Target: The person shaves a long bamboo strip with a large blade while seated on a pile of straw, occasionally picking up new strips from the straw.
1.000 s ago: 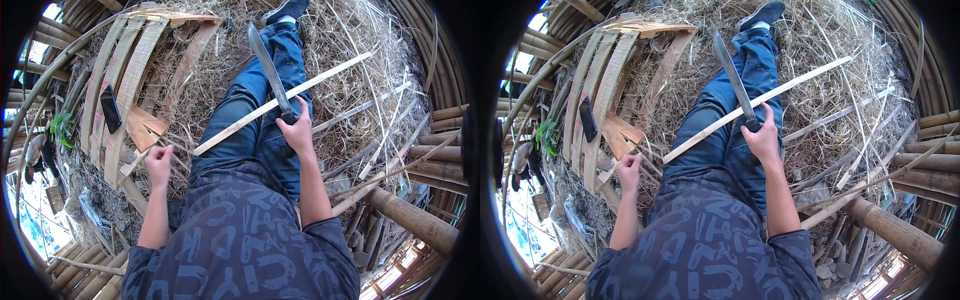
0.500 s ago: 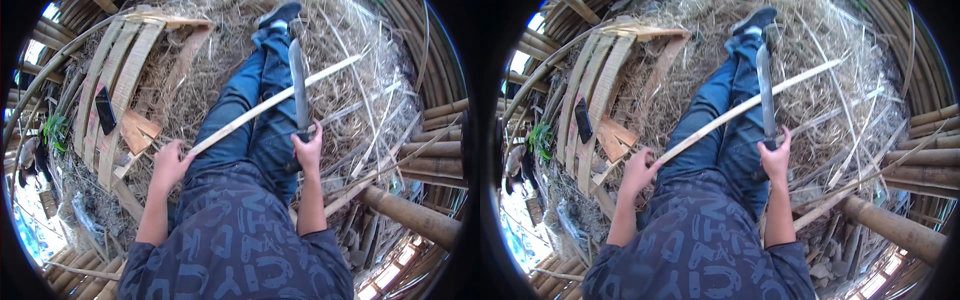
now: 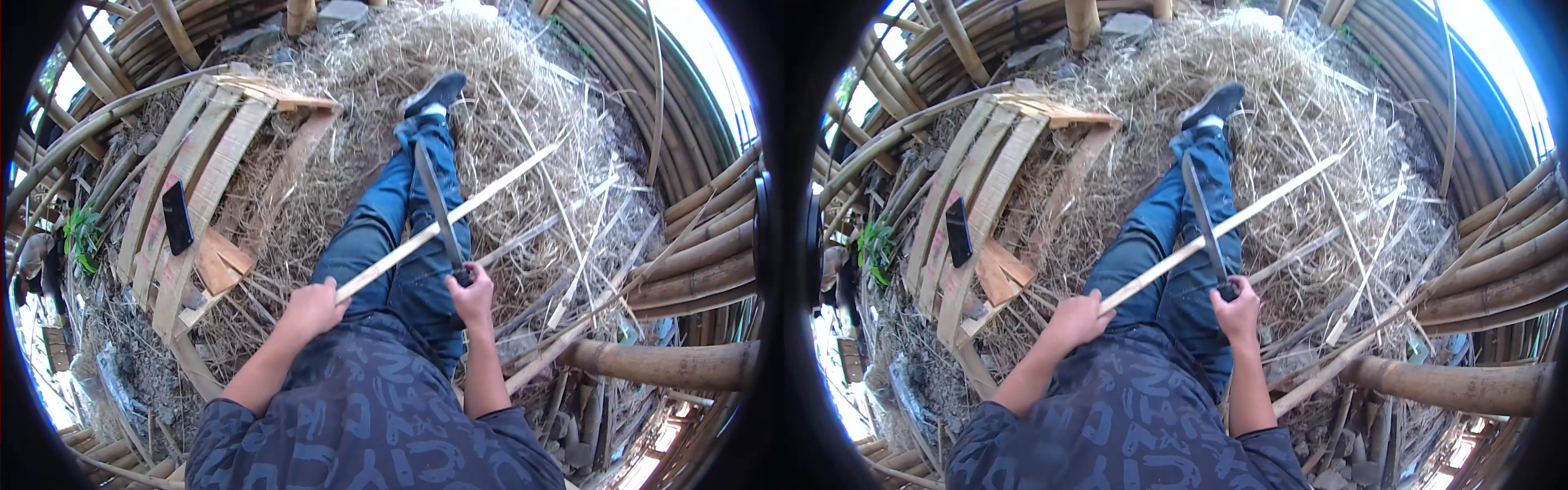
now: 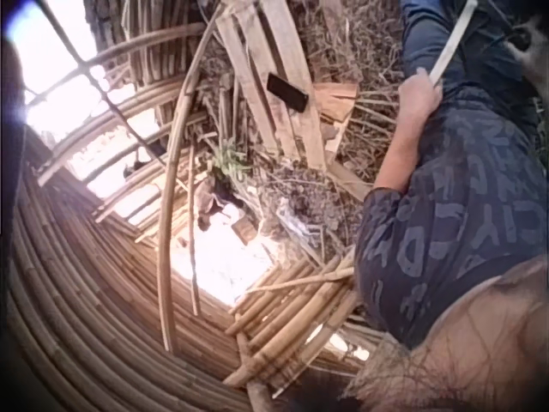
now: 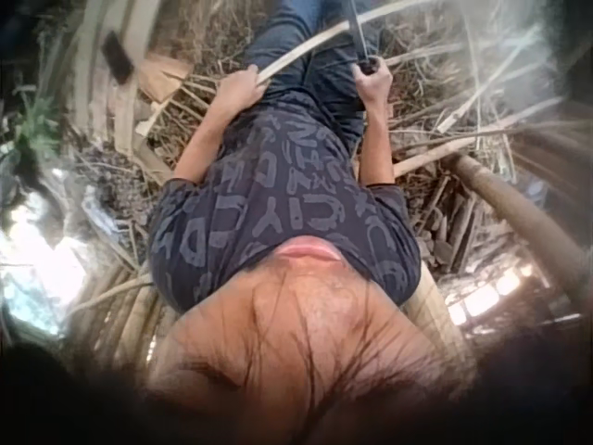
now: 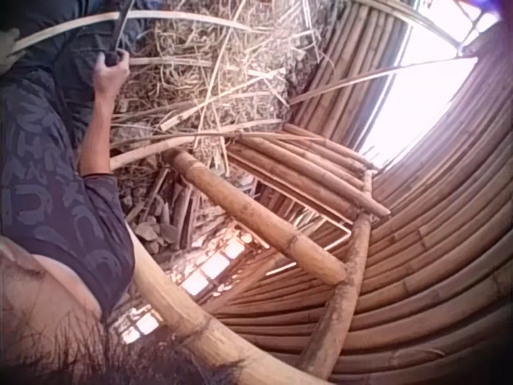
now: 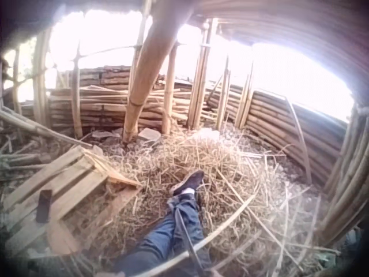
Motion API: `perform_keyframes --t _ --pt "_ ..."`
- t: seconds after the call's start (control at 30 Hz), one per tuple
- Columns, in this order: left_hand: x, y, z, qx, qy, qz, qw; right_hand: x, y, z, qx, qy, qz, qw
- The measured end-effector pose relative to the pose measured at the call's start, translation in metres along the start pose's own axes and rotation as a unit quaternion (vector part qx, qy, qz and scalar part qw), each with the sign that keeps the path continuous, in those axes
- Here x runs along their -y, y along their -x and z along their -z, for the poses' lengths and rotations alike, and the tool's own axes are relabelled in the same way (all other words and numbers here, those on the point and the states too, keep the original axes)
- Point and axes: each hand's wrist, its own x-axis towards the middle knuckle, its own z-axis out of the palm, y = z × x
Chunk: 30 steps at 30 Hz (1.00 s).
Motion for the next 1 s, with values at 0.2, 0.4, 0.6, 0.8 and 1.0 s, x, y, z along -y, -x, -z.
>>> perform_keyframes --t 0.2,0.4,0.6,0.8,1.0 --pt "-0.007 -0.001 0.002 0.028 0.078 0.013 0.996 0.031 0.016 -0.012 0.047 0.001 0.072 0.996" --pt "-0.036 0.011 0.025 0.058 0.038 0.048 0.996 0.038 0.016 -0.003 0.07 0.093 0.125 0.985" --pt "-0.035 0.012 0.017 0.014 0.01 0.048 0.999 0.041 0.009 0.004 0.071 0.134 0.231 0.961" --pt "-0.039 0.017 0.007 -0.012 -0.022 0.029 0.999 0.048 0.012 -0.006 0.116 0.117 0.208 0.964" --pt "-0.05 0.026 0.011 0.001 0.014 0.013 1.0 0.019 0.013 -0.007 0.174 0.202 0.085 0.96"
